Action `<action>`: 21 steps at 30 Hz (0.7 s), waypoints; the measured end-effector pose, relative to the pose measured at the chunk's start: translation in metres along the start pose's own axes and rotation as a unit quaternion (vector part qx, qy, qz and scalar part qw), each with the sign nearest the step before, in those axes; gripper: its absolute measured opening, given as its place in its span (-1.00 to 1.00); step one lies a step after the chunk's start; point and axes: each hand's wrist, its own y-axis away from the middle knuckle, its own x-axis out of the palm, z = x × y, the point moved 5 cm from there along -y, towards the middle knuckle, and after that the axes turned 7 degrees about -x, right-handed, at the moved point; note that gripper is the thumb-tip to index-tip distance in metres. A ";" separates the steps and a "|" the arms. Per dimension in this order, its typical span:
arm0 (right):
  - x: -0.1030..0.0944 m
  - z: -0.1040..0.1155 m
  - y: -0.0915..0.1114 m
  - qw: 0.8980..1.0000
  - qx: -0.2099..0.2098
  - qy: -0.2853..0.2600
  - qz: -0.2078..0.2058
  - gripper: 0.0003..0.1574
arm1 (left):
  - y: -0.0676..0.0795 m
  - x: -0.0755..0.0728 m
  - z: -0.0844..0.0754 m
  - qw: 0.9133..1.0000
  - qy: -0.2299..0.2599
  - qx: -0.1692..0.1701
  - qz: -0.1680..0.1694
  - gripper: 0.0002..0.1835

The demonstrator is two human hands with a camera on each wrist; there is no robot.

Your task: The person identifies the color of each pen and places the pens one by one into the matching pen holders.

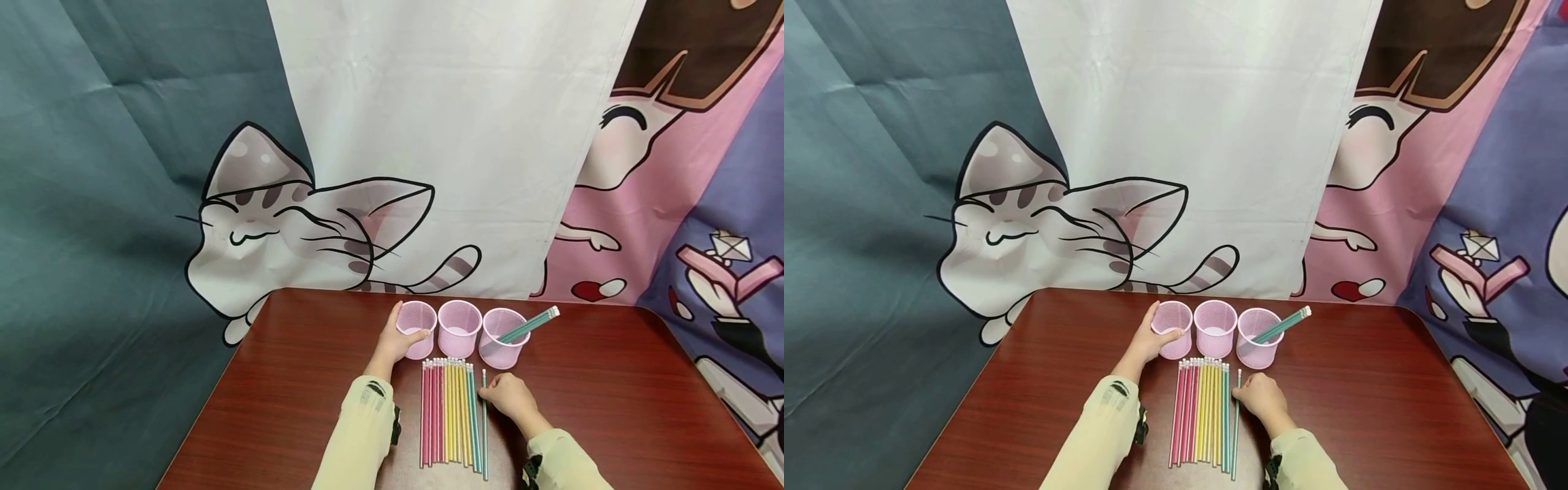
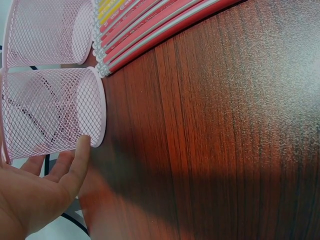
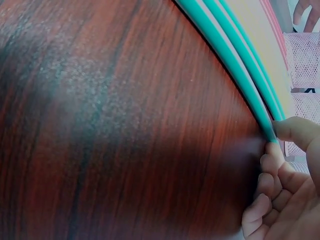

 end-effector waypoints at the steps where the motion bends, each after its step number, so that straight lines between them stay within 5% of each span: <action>1: 0.000 0.000 0.000 1.000 0.001 0.000 -0.001 -0.64 | 0.000 0.000 0.000 1.000 0.000 -0.001 0.001 0.01; 21: 0.000 -0.003 0.003 1.000 0.027 0.000 -0.014 -0.72 | 0.001 -0.001 0.000 1.000 -0.014 0.005 -0.001 0.03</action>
